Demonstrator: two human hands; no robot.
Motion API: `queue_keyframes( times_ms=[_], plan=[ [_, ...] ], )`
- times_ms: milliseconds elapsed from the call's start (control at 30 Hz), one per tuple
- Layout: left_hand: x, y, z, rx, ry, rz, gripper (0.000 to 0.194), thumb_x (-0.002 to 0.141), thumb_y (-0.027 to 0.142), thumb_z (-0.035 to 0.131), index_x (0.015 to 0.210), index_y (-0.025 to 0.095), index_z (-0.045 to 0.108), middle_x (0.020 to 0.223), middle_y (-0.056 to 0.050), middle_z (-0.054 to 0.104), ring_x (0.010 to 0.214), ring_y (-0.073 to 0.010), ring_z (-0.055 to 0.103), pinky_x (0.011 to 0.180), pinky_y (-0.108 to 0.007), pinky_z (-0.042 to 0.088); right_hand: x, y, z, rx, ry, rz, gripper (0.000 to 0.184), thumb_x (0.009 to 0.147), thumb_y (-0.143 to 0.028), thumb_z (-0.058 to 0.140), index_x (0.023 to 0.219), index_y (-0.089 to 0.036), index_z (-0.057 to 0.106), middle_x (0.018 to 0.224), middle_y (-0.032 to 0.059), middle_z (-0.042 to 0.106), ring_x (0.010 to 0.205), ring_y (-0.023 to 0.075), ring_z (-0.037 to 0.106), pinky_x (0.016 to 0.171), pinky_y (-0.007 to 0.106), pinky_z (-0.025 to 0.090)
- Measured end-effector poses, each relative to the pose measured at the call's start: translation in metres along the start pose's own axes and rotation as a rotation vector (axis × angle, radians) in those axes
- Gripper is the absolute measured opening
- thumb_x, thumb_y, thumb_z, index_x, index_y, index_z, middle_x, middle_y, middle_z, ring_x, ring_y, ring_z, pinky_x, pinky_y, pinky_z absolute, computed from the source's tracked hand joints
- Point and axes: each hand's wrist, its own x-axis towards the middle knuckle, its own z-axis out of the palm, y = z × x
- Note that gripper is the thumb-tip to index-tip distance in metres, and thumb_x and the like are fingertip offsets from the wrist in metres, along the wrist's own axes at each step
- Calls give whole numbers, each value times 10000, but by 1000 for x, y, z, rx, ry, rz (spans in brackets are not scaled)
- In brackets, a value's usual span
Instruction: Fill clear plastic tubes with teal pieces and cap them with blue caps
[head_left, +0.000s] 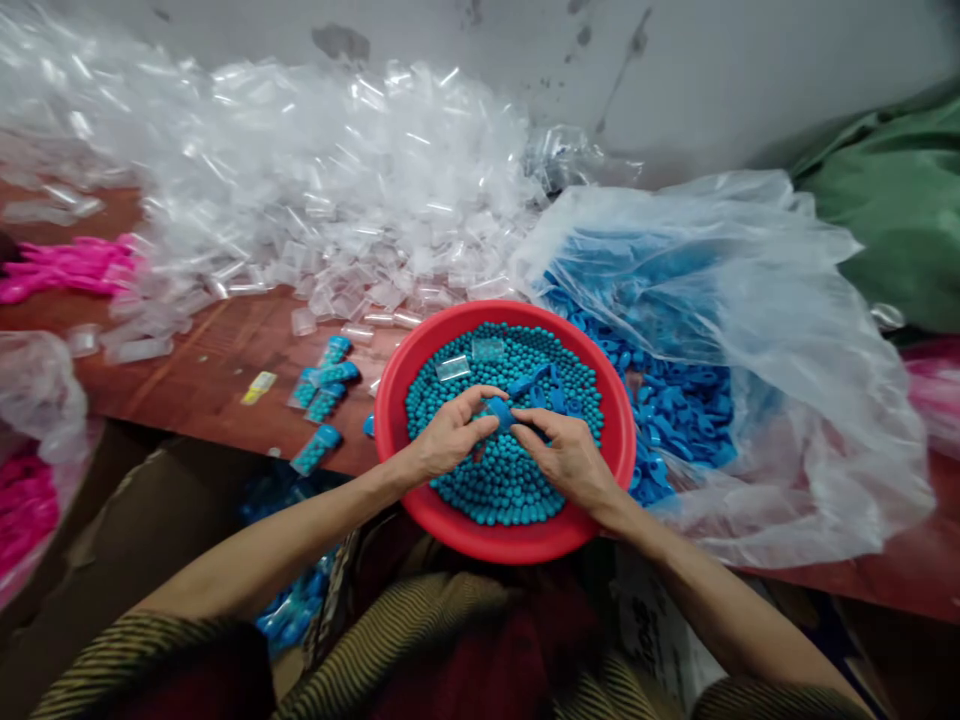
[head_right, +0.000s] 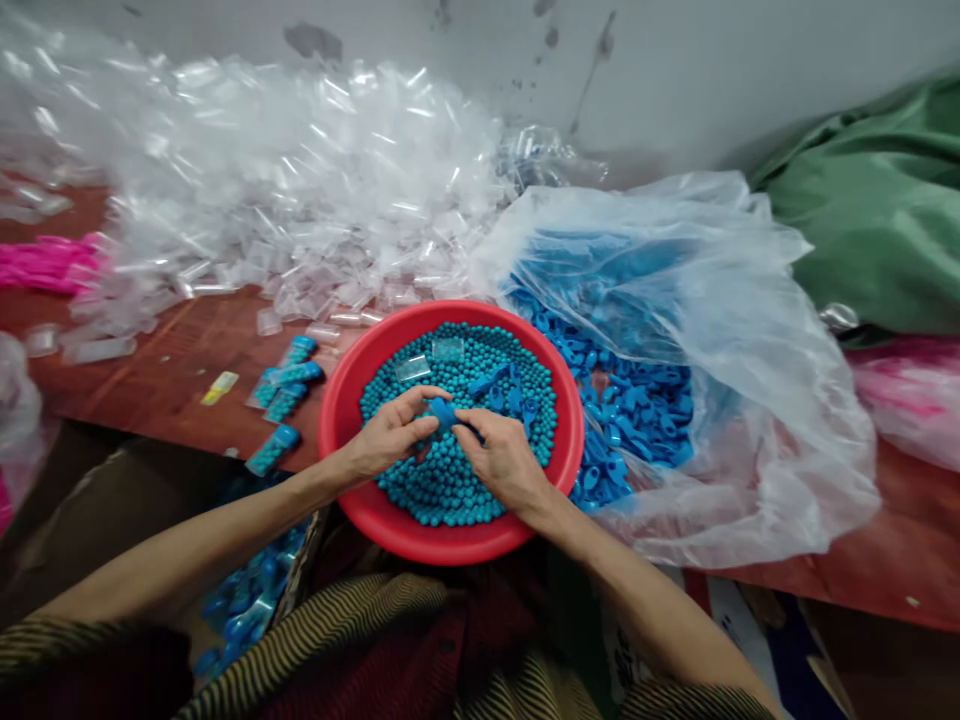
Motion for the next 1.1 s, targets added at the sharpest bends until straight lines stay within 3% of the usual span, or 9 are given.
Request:
queue_keyframes(
  times_ms=[200,333,400,500,633,800,933,1000,1100],
  plan=[
    [-3,-2,0,66,68,-43,342,752,329,585,1040,151,538,576,79,414,367,-38,383,349,-181,320,-6,6,18,-168,-45,-150,261,913,-200,405,787,-161,630,671,50,631,613,141,585,594,240,447],
    [-5,1,-2,43,51,-103,357,749,366,597,1029,161,514,605,73,434,369,-42,412,324,-167,273,-6,8,16,-123,-112,-154,215,895,-198,422,928,-130,623,770,82,634,719,162,589,663,275,472],
    [-4,2,-3,38,20,-96,390,755,403,595,1051,174,482,637,62,480,380,-55,463,324,-165,280,-3,9,7,62,-156,-56,229,862,-222,485,1040,-131,599,904,93,642,745,157,601,671,290,499],
    [-3,0,-3,47,-21,-63,415,766,429,591,1077,193,452,682,48,535,413,-77,529,356,-175,353,5,11,-5,434,-217,221,285,820,-284,540,1074,-161,580,885,38,631,566,100,574,516,256,512],
    [-3,-2,-3,44,-44,-44,399,775,431,592,1072,206,448,692,45,553,418,-78,546,347,-168,340,13,14,-3,707,-62,438,456,724,-325,641,1138,-166,534,835,5,631,576,111,599,471,253,533],
    [-6,0,2,77,27,-24,390,771,421,587,1048,201,424,654,68,505,387,-61,499,335,-168,318,13,8,6,333,58,226,357,818,-265,559,1160,-167,583,935,58,686,803,170,655,713,323,556],
    [-6,0,11,86,86,-4,414,779,403,571,1103,210,398,621,94,434,355,-38,400,341,-175,290,10,-3,9,1,-35,7,344,902,-218,414,1195,-119,565,1102,144,651,1030,228,610,888,395,494],
    [-6,0,14,85,119,3,460,783,388,572,1168,210,392,634,87,440,388,-40,394,377,-183,304,7,-7,11,-83,-108,-40,446,900,-283,443,1307,-101,447,1180,177,598,1090,252,577,883,408,495],
    [-6,-1,17,64,140,35,491,773,372,595,1198,189,433,645,67,450,491,-56,411,476,-193,342,0,-10,17,-202,-207,-69,862,770,-449,621,1424,-71,205,1298,246,459,1124,319,540,829,438,515]
  ],
)
